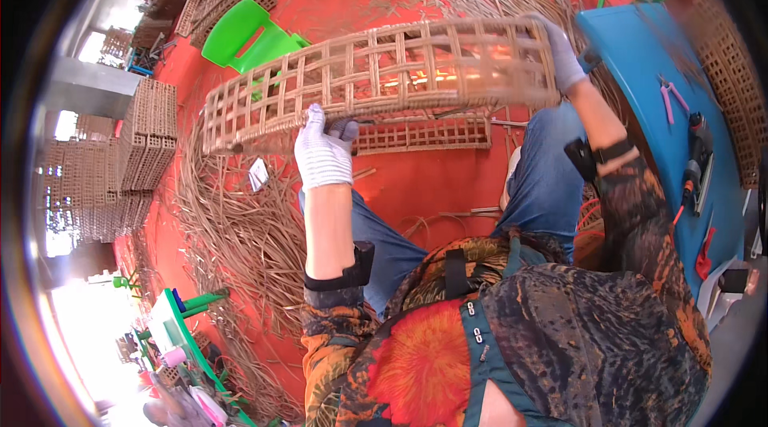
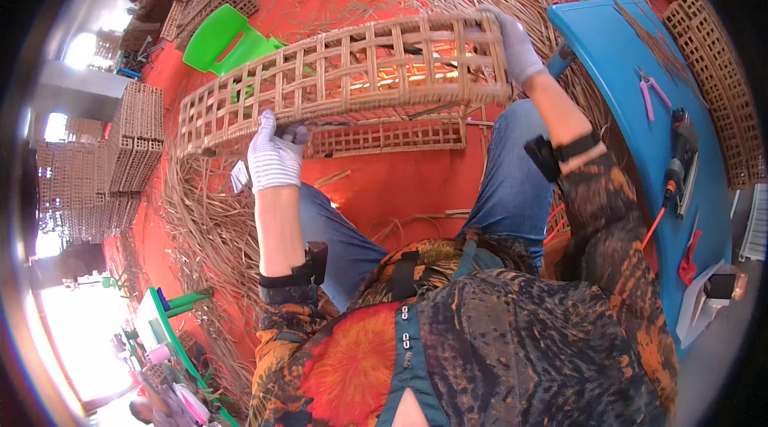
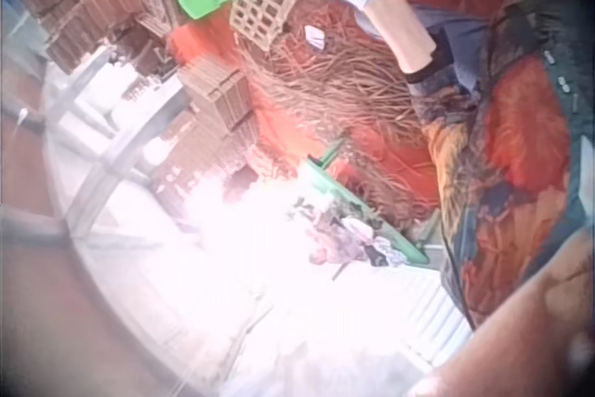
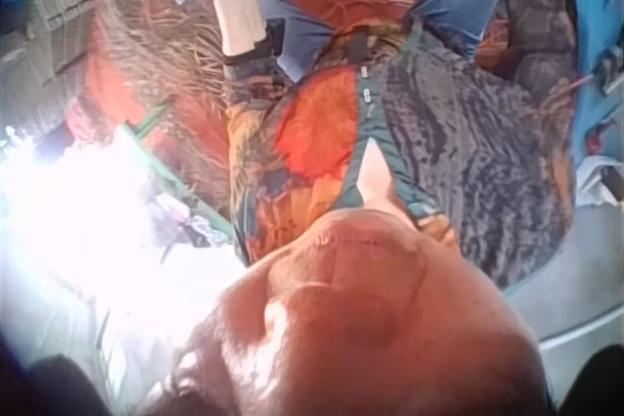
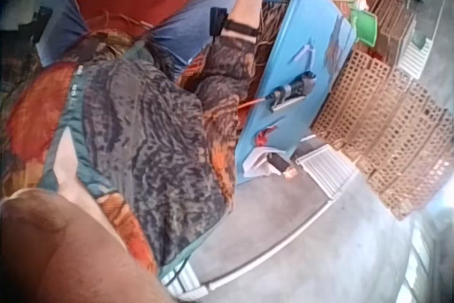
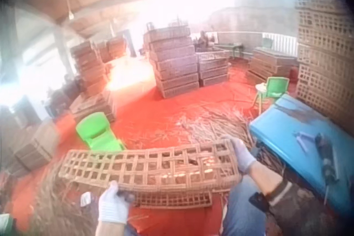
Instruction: Weaving and assembling a bamboo or rattan cage structure, using a pneumatic staple gun to secure components.
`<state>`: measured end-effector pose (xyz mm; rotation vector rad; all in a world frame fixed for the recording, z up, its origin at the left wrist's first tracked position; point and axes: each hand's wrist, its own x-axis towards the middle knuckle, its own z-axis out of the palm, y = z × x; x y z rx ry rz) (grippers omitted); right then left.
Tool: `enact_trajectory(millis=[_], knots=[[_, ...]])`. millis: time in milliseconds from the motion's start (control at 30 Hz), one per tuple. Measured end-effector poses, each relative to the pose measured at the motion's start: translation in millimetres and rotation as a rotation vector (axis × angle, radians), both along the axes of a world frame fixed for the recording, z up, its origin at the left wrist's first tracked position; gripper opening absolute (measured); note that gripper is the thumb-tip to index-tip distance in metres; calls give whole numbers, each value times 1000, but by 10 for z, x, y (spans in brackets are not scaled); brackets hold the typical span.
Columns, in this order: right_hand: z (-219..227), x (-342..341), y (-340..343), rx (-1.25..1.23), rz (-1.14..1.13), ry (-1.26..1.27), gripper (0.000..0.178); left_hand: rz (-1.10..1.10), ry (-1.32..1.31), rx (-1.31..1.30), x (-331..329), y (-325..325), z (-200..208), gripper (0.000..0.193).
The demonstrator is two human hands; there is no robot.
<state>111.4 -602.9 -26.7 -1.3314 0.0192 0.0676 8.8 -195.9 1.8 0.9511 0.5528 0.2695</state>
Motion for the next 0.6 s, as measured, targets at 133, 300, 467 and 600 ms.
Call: enact_trajectory(millis=[133, 300, 467, 600], knots=[[-72, 559, -4, -611, -191, 132, 33, -83, -66, -45, -205, -96, -28, 39], [663, 96, 113, -1170, -571, -582, 25, -100, -92, -15, -220, -89, -75, 50], [731, -599, 1337, -1052, 57, -1182, 39, -85, -93, 3, -72, -162, -3, 56], [421, -606, 1928, -1202, -95, -1125, 42, -181, 29, 216, -251, -81, 135, 38]])
